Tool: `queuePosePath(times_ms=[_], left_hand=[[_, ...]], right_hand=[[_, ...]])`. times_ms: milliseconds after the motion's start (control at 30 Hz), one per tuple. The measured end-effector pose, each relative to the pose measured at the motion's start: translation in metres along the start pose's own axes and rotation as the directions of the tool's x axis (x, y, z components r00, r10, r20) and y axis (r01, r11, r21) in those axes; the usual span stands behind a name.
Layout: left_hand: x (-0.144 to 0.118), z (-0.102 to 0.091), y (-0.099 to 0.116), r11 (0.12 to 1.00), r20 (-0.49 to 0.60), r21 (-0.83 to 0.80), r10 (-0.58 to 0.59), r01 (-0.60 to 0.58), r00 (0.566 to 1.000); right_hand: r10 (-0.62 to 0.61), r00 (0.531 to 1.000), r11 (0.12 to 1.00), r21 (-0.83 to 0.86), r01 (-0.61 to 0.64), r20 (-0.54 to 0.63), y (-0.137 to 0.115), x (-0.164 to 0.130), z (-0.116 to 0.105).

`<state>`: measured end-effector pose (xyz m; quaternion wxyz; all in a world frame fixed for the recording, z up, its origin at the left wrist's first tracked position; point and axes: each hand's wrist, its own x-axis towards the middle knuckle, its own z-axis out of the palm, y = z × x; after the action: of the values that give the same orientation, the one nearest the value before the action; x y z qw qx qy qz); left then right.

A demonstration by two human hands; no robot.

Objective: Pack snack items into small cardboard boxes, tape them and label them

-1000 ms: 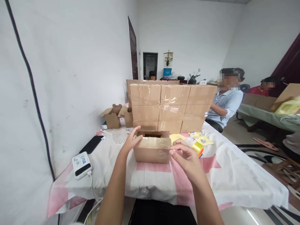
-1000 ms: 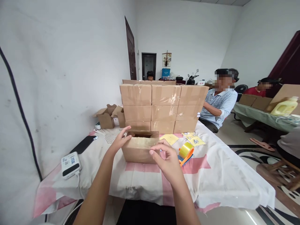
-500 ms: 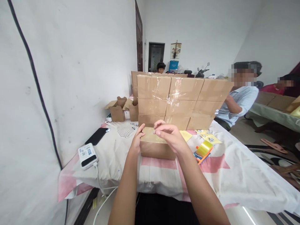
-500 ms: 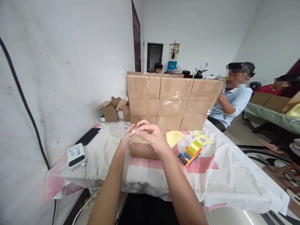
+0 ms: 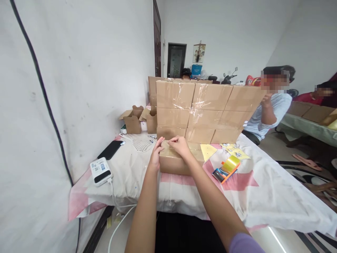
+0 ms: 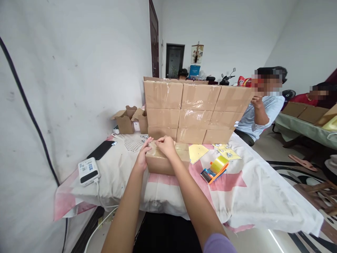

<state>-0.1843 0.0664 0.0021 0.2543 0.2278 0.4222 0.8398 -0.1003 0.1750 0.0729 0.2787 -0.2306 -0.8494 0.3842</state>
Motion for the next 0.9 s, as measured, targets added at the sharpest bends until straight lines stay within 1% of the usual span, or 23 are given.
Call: queuePosePath(times_ms=[167,267,433,633,833,900], left_hand=[[-0.003,0.002,0.001,1.000,-0.033,-0.026,-0.012,0.011,0.999],[-0.005,0.001,0.001,1.000,-0.025,-0.006,0.002,-0.002,1.000],[-0.006,-0.001,-0.001,0.999,0.004,0.041,0.024,-0.024,1.000],[-0.006,-0.002,0.000,0.996,0.018,0.082,0.037,-0.039,0.999],[-0.006,-0.003,-0.002,0.990,0.026,0.118,0.075,-0.078,0.997],[-0.007,-0.003,-0.003,0.987,0.030,0.135,0.088,-0.091,0.996]], right_hand=[[0.070,0.997,0.992,-0.103,-0.068,0.016,-0.008,-0.002,0.000],[0.101,0.995,0.981,-0.167,-0.097,0.014,-0.013,-0.004,-0.002],[0.105,0.994,0.963,-0.252,-0.098,0.013,-0.016,-0.006,-0.002],[0.112,0.994,0.935,-0.339,-0.107,-0.004,-0.014,-0.003,0.004],[0.111,0.992,0.905,-0.407,-0.127,-0.063,-0.012,-0.004,0.012],[0.117,0.985,0.889,-0.429,-0.161,-0.127,-0.012,-0.005,0.013]])
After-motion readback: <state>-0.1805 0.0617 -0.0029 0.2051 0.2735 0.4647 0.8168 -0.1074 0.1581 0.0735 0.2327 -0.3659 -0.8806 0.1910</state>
